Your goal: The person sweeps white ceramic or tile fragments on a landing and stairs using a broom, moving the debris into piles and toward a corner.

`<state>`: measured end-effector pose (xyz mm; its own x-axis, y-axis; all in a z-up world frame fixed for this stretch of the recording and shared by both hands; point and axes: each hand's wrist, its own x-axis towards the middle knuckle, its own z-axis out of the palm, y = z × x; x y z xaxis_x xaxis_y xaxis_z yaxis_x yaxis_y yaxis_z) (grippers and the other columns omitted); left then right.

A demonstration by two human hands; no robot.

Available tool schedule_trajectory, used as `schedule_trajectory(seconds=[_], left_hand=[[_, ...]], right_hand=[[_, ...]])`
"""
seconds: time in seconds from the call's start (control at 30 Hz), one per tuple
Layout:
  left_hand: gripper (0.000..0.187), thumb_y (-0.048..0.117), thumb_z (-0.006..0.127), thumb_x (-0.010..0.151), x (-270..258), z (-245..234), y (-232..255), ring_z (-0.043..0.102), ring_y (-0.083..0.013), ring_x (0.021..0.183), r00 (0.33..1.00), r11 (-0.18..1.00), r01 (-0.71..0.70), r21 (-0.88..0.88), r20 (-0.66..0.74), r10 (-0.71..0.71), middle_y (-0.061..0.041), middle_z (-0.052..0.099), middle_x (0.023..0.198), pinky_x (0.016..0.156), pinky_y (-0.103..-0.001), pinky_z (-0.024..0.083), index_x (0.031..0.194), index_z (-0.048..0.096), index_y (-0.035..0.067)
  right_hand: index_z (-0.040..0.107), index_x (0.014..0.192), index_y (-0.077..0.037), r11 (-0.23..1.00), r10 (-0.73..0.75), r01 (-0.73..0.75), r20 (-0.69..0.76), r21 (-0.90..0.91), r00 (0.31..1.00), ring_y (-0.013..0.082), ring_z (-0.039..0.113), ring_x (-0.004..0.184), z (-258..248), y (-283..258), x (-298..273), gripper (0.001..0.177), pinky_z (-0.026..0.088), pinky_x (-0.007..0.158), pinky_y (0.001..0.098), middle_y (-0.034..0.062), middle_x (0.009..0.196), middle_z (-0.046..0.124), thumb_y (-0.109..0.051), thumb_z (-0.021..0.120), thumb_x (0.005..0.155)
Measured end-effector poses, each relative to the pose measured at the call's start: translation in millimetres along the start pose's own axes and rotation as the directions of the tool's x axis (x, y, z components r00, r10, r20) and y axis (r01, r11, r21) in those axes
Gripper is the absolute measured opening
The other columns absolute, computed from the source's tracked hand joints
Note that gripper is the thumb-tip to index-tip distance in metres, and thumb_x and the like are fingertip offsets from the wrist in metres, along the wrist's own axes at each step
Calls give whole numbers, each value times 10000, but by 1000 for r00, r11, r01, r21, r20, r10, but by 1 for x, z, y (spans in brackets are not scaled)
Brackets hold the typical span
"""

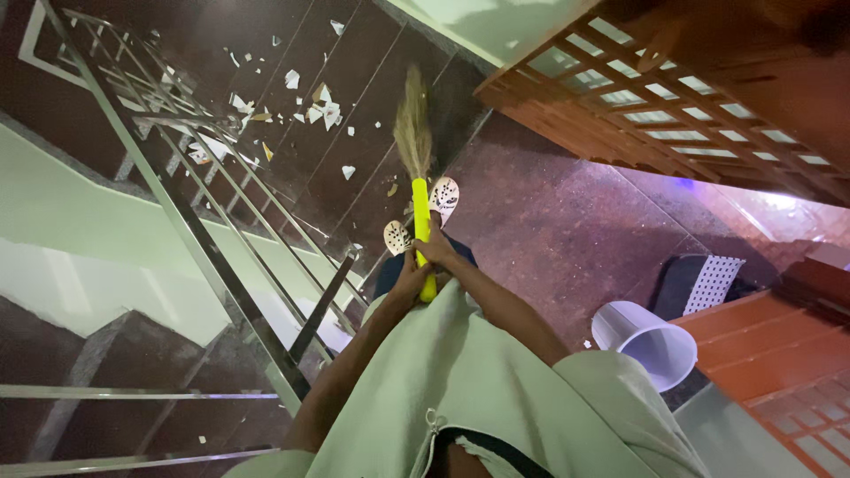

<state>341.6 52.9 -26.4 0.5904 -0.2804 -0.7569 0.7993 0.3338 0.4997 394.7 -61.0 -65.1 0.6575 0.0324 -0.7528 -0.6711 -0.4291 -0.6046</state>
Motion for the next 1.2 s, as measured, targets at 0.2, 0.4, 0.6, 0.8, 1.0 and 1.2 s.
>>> schedule_trajectory(seconds=[0.2, 0.4, 0.6, 0.8, 1.0, 1.2], left_hand=[[789, 56, 596, 938, -32, 5, 22, 664, -214, 692, 972, 958, 230, 174, -95, -216, -119, 628, 1093, 567, -354, 588, 1569, 164, 248], [802, 63, 607, 918, 12, 5, 30, 626, -167, 639, 973, 955, 226, 191, -83, -214, -80, 645, 938, 509, -332, 547, 1603, 244, 271], [595, 110, 629, 996, 49, 35, 23, 636, -204, 677, 976, 977, 210, 42, -76, -206, -113, 628, 986, 563, -348, 573, 1518, 343, 95], [691, 88, 579, 959, 32, 40, 22, 684, -263, 803, 971, 971, 204, 120, -148, -186, -120, 588, 1134, 602, -400, 626, 1529, 198, 165], [760, 105, 553, 984, -23, 19, 27, 623, -259, 732, 951, 937, 306, 170, -100, -293, -201, 596, 1121, 546, -378, 559, 1593, 137, 286], [729, 108, 623, 942, -39, -27, 33, 638, -186, 650, 955, 955, 297, -1, 7, -297, -132, 645, 975, 530, -326, 539, 1568, 274, 243]], right_hand=[[162, 1585, -37, 995, 81, -78, -47, 59, 996, 447, 574, 1288, 6, 4, -15, 975, 469, 1086, 469, 311, 1411, 532, -349, 721, 849], [240, 1515, 5, 987, 46, -25, -124, 159, 991, 389, 599, 1219, -1, 5, 28, 910, 511, 1016, 461, 271, 1362, 546, -291, 758, 828], [473, 1359, 31, 973, -29, 14, 64, 232, 998, 287, 690, 1032, -38, -2, 59, 666, 606, 878, 419, 191, 1173, 667, -193, 758, 800], [458, 1346, -20, 965, -127, 110, 55, 237, 990, 245, 666, 990, -43, -16, 28, 610, 572, 861, 388, 141, 1108, 667, -160, 749, 829], [436, 1408, -17, 977, -61, 66, -31, 201, 998, 339, 664, 1088, -10, -1, -13, 669, 552, 920, 433, 197, 1215, 641, -266, 731, 861], [323, 1437, -12, 974, 203, -196, -52, 113, 978, 377, 655, 1105, 34, -3, -16, 806, 550, 909, 439, 229, 1231, 603, -324, 761, 836]])
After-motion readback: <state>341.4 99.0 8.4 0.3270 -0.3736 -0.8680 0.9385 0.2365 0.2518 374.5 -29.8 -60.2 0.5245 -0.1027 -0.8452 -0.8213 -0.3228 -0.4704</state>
